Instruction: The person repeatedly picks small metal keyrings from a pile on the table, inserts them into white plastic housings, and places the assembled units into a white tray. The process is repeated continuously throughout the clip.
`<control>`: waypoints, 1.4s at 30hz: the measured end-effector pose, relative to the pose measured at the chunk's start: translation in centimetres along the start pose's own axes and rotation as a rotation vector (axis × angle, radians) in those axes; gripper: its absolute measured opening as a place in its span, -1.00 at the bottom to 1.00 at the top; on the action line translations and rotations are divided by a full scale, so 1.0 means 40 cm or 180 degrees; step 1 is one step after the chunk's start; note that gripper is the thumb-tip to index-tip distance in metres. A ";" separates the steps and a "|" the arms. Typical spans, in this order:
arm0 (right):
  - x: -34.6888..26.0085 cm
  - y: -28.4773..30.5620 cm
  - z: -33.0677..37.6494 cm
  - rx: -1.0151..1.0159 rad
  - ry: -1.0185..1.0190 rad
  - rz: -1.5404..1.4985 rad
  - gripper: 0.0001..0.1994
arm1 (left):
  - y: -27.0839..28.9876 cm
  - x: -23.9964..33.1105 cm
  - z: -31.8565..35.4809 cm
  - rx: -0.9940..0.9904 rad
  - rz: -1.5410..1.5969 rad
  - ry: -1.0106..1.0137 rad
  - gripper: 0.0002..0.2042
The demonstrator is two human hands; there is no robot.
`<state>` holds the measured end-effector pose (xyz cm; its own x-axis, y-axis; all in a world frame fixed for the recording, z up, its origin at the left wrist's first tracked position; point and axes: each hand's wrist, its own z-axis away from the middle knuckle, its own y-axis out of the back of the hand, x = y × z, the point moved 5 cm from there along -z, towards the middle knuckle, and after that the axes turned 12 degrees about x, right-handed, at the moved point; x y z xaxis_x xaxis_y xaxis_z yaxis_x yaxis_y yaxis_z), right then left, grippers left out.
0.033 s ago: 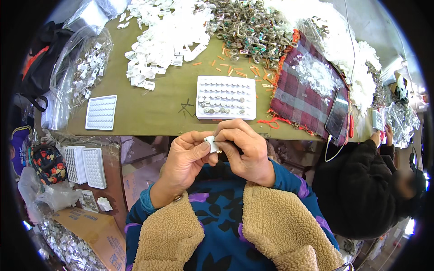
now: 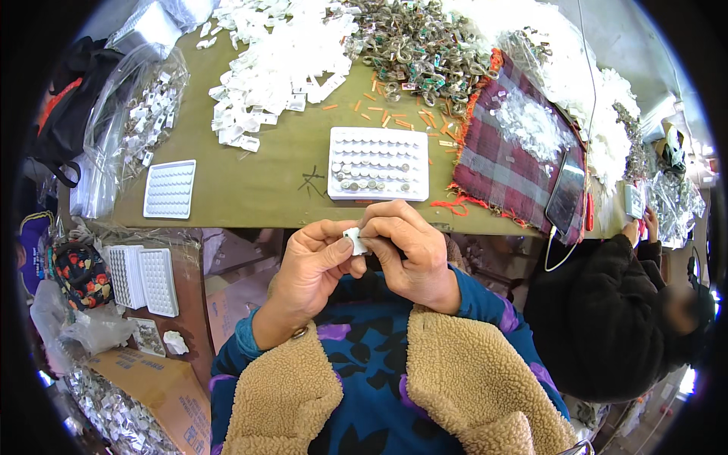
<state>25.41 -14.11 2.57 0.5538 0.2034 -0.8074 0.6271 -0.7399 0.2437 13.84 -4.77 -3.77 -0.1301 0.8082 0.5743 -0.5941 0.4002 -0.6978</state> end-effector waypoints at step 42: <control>0.064 -0.318 -0.274 -0.2250 -0.0127 0.0668 -0.84 | 0.149 0.219 -0.101 0.1030 0.0322 -0.0826 -0.84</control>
<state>24.83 2.85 3.28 0.6890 0.0695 -0.7214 0.7209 -0.1681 0.6723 12.38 6.44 -4.64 -0.3716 0.6843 0.6274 -0.7812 0.1348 -0.6096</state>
